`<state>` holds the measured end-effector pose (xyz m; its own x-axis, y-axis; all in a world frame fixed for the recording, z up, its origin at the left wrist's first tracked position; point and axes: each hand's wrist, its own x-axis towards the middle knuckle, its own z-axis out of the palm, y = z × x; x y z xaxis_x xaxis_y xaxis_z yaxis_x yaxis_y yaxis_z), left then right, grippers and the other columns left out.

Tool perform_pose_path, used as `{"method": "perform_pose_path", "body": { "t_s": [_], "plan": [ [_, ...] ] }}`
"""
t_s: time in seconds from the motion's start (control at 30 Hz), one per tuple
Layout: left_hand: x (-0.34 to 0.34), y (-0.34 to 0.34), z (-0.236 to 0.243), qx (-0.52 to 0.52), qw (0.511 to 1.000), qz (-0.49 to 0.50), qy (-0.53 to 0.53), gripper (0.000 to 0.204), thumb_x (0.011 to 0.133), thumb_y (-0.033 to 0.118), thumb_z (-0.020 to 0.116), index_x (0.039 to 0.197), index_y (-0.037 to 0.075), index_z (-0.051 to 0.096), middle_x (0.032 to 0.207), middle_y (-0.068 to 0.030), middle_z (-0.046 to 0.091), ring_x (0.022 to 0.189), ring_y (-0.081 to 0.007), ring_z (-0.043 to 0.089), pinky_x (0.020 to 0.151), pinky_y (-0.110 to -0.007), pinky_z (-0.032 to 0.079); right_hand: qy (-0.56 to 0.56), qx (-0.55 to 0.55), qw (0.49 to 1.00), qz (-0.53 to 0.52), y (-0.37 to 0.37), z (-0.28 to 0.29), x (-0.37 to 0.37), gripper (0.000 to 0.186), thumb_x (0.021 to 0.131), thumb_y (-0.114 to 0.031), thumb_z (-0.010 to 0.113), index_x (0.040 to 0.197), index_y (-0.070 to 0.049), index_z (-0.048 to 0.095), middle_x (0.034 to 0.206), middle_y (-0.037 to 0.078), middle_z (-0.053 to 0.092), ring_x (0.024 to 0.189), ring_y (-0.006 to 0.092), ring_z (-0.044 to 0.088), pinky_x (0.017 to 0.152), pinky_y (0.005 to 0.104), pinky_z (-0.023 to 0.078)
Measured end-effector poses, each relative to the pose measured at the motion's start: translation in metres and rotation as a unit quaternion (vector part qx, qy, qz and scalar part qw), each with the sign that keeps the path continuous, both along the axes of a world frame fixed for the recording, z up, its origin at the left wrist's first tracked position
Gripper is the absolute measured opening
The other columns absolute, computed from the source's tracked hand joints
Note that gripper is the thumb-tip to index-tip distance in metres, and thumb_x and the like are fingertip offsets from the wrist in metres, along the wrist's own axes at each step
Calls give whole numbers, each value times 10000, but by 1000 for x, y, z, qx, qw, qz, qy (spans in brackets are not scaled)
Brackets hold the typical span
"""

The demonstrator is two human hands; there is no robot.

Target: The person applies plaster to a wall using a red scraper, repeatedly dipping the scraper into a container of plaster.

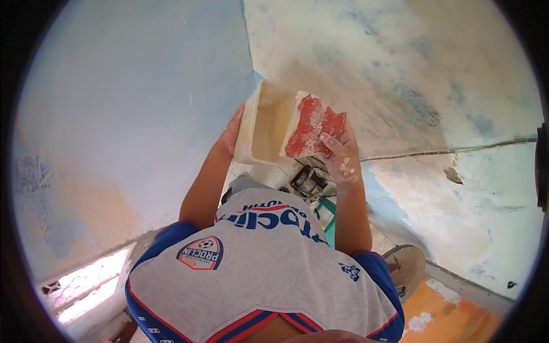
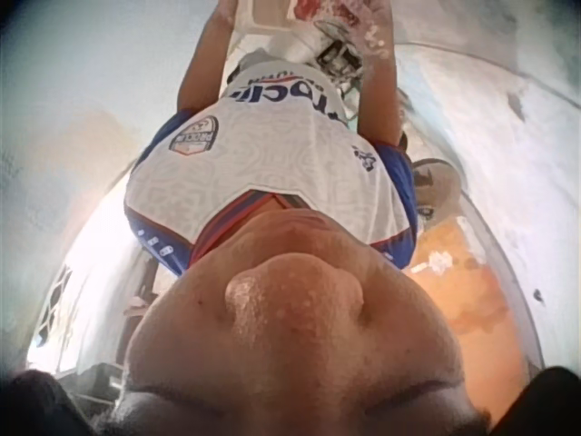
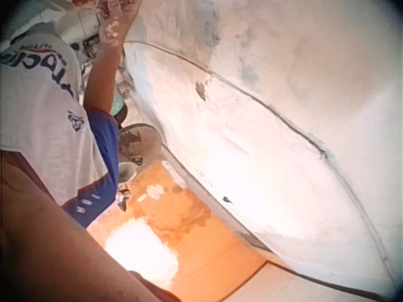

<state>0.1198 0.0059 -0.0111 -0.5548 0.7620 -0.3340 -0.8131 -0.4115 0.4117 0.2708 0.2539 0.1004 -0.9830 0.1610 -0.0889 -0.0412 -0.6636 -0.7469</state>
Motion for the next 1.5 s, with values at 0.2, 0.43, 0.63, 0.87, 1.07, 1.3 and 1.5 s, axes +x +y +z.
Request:
{"method": "perform_pose_path", "body": {
  "t_s": [0.2,0.43,0.63,0.87,1.07,1.3,1.5],
  "plan": [
    [-14,-9,-18,-18,1000,3,-15,712,1056,632,321,1540,123,437,1489,-123,546,1312,-303,578,1106,-475,479,7,-70,997,-16,-23,-9,-15,464,953,4,649,1370,-55,453,1302,118,626,1139,242,673,954,413,588],
    [-21,-31,-32,-3,1000,16,-8,722,1054,636,319,1534,109,433,1473,-134,553,1318,-303,571,1096,-478,490,51,-47,992,-106,-55,-6,-33,493,1003,-38,597,1467,-41,429,1351,115,613,1182,241,647,994,403,550],
    [-50,-69,-40,-45,999,18,-2,720,1049,639,344,1521,103,438,1467,-128,552,1308,-296,574,1092,-465,494,34,-46,954,-294,-70,-66,-42,432,1008,-66,585,1426,-56,476,1342,94,614,1194,249,628,964,443,550],
    [-63,-103,-58,-84,996,-15,23,675,1059,609,361,1514,117,448,1459,-110,555,1295,-287,577,1078,-448,501,-50,-65,880,-468,-79,-122,-15,241,956,-65,672,1185,-53,597,1136,72,673,960,200,671,780,368,549],
    [-73,-107,-49,-77,995,-22,61,667,1064,595,369,1529,120,420,1488,-97,528,1320,-288,552,1095,-440,482,-190,187,720,-641,-52,-135,-11,127,904,-74,745,1000,-49,665,885,43,707,740,117,632,669,283,508],
    [-70,-107,-32,-123,989,-33,82,680,1069,596,346,1548,114,387,1517,-104,493,1354,-299,518,1122,-441,447,-306,339,563,-689,-17,-104,-31,416,932,-192,661,1254,71,651,868,195,735,730,258,700,696,365,527],
    [-68,-119,-38,-166,984,-10,65,690,1072,595,334,1559,109,367,1548,-110,460,1378,-310,493,1131,-446,436,-386,483,431,-657,27,-92,-88,513,951,-97,564,1452,1,522,1086,204,722,922,349,701,726,434,575]
  ]
}}
